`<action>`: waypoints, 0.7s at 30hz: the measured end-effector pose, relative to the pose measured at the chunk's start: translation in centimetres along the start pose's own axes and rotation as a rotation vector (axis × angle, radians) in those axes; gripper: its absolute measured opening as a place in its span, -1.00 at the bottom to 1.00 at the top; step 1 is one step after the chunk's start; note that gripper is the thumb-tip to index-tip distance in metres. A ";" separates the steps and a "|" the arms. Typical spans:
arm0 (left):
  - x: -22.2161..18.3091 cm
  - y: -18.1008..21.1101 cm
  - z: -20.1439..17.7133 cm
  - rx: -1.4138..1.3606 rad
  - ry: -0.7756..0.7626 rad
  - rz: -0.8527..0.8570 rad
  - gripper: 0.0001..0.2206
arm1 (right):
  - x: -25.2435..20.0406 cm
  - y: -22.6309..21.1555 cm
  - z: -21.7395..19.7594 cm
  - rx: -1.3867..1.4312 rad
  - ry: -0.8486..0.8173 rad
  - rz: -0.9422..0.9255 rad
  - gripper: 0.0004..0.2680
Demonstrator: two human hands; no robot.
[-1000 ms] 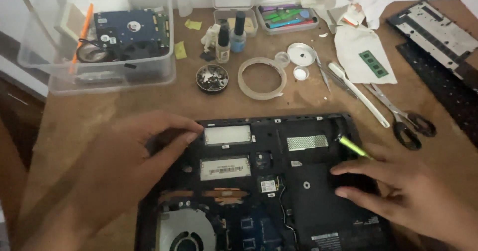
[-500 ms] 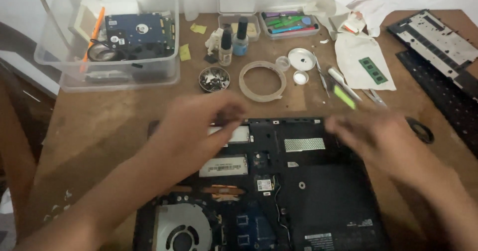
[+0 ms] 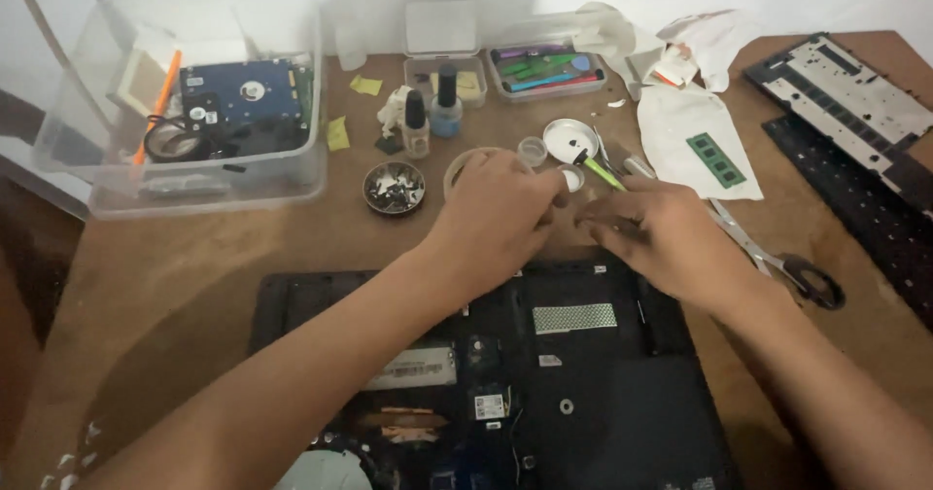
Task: Installing a RAM module into a laptop motherboard and reattaching the bottom cover.
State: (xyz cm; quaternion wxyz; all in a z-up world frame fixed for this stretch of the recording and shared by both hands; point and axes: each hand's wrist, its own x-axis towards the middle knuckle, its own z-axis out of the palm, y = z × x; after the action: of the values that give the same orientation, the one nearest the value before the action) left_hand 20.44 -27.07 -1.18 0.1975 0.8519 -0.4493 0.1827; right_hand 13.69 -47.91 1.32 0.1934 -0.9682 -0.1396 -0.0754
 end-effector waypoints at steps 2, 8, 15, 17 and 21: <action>-0.1 0.0 0.5 0.016 -0.012 -0.027 -0.80 | -0.1 0.4 0.4 -0.003 0.012 0.003 -0.88; -0.7 -0.3 -1.0 -0.162 0.009 -0.050 -0.88 | -0.7 2.2 -2.4 -0.174 0.102 0.204 -0.83; -7.0 -0.3 -9.5 -0.056 0.125 0.010 -0.84 | -1.1 10.7 -3.7 -0.425 0.198 0.297 -0.62; -9.3 -0.8 -11.8 -0.095 0.140 -0.056 -0.88 | -0.9 10.6 -3.5 -0.568 0.060 0.471 -0.61; -14.3 -2.4 -12.0 -0.100 0.145 -0.261 -0.86 | -0.8 11.5 -3.4 -0.394 0.123 0.507 -0.62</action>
State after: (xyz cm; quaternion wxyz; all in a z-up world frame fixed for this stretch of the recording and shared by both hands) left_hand 13.32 -9.91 1.70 0.2937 0.8767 -0.3281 0.1936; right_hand 16.02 -59.65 0.24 0.0232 -0.9846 0.1352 -0.1088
